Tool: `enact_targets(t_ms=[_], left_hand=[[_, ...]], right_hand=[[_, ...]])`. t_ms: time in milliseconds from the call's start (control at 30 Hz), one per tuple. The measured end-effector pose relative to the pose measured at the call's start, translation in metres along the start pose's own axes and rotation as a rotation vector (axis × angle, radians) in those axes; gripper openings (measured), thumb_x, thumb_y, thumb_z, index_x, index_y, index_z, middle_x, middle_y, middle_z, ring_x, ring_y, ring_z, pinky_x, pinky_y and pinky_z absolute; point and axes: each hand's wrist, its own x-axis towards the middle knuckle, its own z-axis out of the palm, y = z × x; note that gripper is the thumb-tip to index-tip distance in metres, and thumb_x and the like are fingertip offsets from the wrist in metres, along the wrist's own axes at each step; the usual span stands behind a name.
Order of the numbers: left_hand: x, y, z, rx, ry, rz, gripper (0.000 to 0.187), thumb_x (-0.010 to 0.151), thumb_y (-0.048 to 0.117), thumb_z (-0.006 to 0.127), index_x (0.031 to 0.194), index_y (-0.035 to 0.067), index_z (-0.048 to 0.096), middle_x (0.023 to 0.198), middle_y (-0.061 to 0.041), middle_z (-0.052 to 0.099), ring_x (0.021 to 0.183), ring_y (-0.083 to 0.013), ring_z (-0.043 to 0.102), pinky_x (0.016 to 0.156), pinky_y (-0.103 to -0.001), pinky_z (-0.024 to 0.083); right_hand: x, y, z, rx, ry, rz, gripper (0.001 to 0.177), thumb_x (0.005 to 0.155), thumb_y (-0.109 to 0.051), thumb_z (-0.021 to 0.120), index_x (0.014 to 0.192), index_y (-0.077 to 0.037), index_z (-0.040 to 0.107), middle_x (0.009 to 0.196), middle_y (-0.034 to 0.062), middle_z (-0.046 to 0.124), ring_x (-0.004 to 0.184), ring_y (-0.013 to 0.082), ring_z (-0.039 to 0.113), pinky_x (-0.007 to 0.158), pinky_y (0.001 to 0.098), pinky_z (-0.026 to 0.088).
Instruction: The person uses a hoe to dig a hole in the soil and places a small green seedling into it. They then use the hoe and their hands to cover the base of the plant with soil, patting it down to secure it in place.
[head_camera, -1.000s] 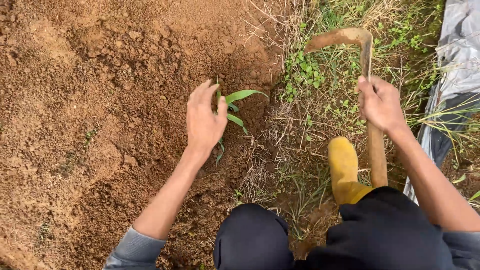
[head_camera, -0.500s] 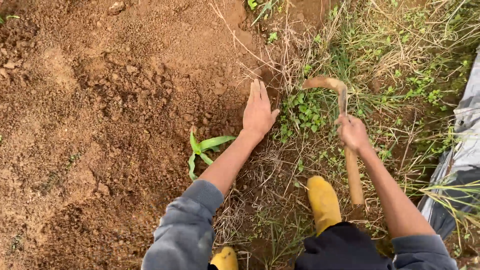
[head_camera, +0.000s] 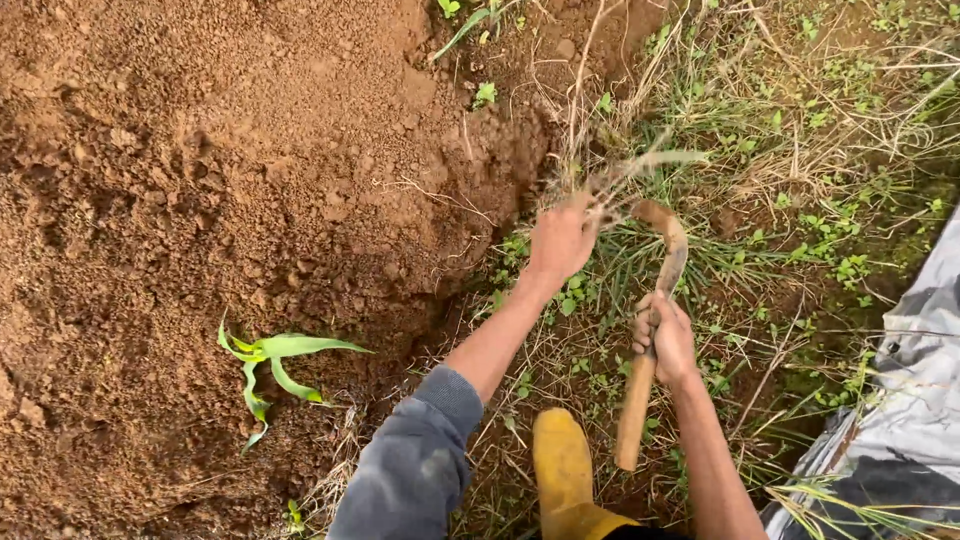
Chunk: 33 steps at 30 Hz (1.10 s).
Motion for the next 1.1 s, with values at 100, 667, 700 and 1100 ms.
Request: enact_targets(t_ms=[100, 667, 700, 1100], left_hand=[[-0.033, 0.004, 0.004, 0.088, -0.215, 0.097, 0.023, 0.09, 0.029, 0.058, 0.11, 0.021, 0.065, 0.078, -0.002, 0.069, 0.063, -0.011, 0.067, 0.073, -0.029, 0.052], [-0.224, -0.039, 0.06, -0.413, -0.525, -0.492, 0.022, 0.095, 0.023, 0.04, 0.081, 0.013, 0.054, 0.051, 0.003, 0.045, 0.041, -0.0154, 0.047, 0.051, -0.033, 0.046], [-0.238, -0.044, 0.066, -0.593, -0.524, -0.697, 0.023, 0.094, 0.026, 0.039, 0.078, 0.015, 0.052, 0.049, 0.006, 0.042, 0.037, -0.0135, 0.04, 0.046, -0.034, 0.042], [-0.322, -0.045, -0.036, 0.925, -1.046, 0.492, 0.076, 0.088, 0.034, 0.026, 0.145, 0.006, -0.016, 0.151, -0.025, -0.012, 0.14, -0.0426, -0.009, 0.111, -0.053, -0.005]], right_hand=[[0.026, 0.004, -0.017, -0.033, -0.016, 0.054, 0.025, 0.103, -0.028, 0.033, 0.098, -0.008, 0.047, 0.058, -0.006, 0.039, 0.043, 0.0061, 0.039, 0.038, 0.0202, 0.038], [0.075, -0.002, 0.009, -0.798, -0.225, -0.405, 0.019, 0.1, -0.019, 0.045, 0.095, -0.008, 0.059, 0.057, 0.0082, 0.051, 0.049, 0.0186, 0.044, 0.053, 0.0345, 0.04], [0.077, 0.0, 0.008, -0.817, -0.227, -0.417, 0.021, 0.099, -0.023, 0.047, 0.097, -0.006, 0.059, 0.057, 0.0109, 0.052, 0.05, 0.0219, 0.047, 0.054, 0.0381, 0.04], [0.077, -0.045, 0.007, -0.603, -0.077, -0.381, 0.016, 0.104, -0.013, 0.037, 0.104, -0.004, 0.051, 0.07, 0.0031, 0.049, 0.051, 0.0103, 0.04, 0.043, 0.0228, 0.035]])
